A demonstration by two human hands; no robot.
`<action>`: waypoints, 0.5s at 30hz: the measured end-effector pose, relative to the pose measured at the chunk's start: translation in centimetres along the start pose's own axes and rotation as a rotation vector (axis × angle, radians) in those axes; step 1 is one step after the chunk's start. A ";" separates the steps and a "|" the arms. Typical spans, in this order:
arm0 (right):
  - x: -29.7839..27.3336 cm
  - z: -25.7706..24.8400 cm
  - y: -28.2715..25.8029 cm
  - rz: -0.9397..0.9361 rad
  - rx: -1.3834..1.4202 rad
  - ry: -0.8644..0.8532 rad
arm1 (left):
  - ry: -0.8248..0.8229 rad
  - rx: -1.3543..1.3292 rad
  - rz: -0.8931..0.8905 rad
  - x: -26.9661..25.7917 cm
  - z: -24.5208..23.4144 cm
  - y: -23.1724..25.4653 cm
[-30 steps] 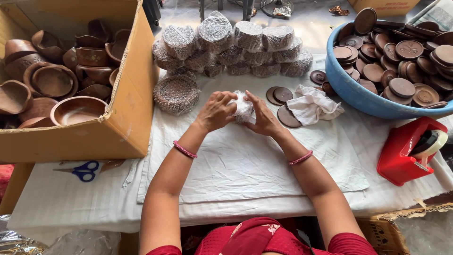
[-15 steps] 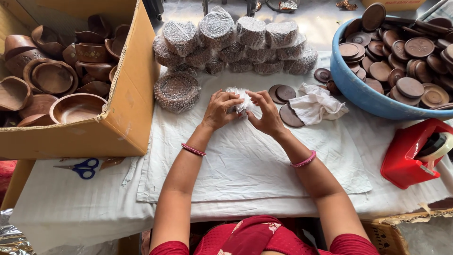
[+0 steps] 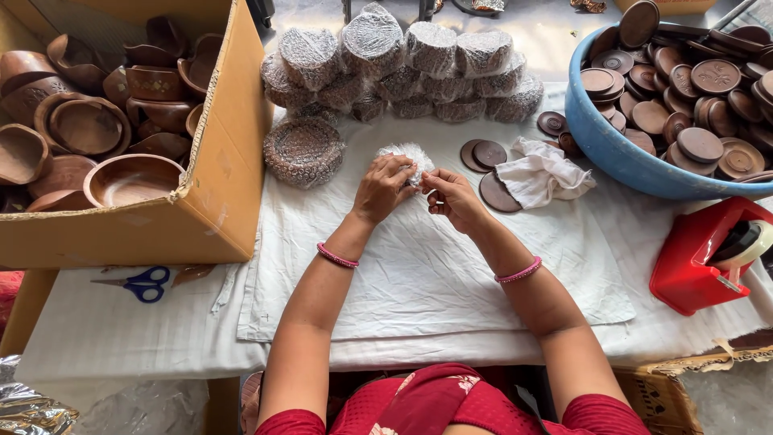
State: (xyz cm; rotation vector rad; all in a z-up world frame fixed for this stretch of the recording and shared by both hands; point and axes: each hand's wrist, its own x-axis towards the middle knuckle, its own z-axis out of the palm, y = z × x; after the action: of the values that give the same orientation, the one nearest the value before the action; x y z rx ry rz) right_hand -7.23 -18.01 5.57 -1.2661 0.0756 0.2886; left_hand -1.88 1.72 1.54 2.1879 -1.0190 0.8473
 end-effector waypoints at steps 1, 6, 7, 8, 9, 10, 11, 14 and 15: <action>0.1 0.1 0.2 0.001 0.000 0.000 | 0.000 0.000 -0.002 0.1 -0.1 0.1; 0.9 0.7 1.0 0.014 -0.060 0.066 | 0.013 -0.064 -0.074 0.3 -0.5 0.3; 1.1 0.6 1.2 0.014 -0.060 0.066 | 0.013 -0.065 -0.075 0.4 -0.6 0.3; 1.3 0.5 1.4 0.022 -0.077 0.088 | 0.003 -0.072 -0.084 0.4 -0.7 0.4; 1.4 0.4 1.6 0.030 -0.093 0.111 | -0.009 -0.079 -0.091 0.5 -0.8 0.4; 1.6 0.3 1.7 0.030 -0.092 0.112 | -0.009 -0.080 -0.091 0.5 -0.9 0.4; 1.8 0.2 1.8 0.033 -0.120 0.130 | -0.016 -0.080 -0.095 0.5 -0.9 0.4; 2.5 -0.3 2.5 0.021 -0.164 0.158 | -0.029 -0.084 -0.105 0.6 -0.9 0.4; 2.8 -0.5 2.8 0.007 -0.181 0.166 | -0.033 -0.087 -0.114 0.6 -0.9 0.4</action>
State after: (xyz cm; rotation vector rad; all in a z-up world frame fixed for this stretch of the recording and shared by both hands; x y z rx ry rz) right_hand -5.20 -17.25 2.25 -1.4688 0.1995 0.1989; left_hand -2.22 1.84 2.60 2.1699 -0.9201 0.7038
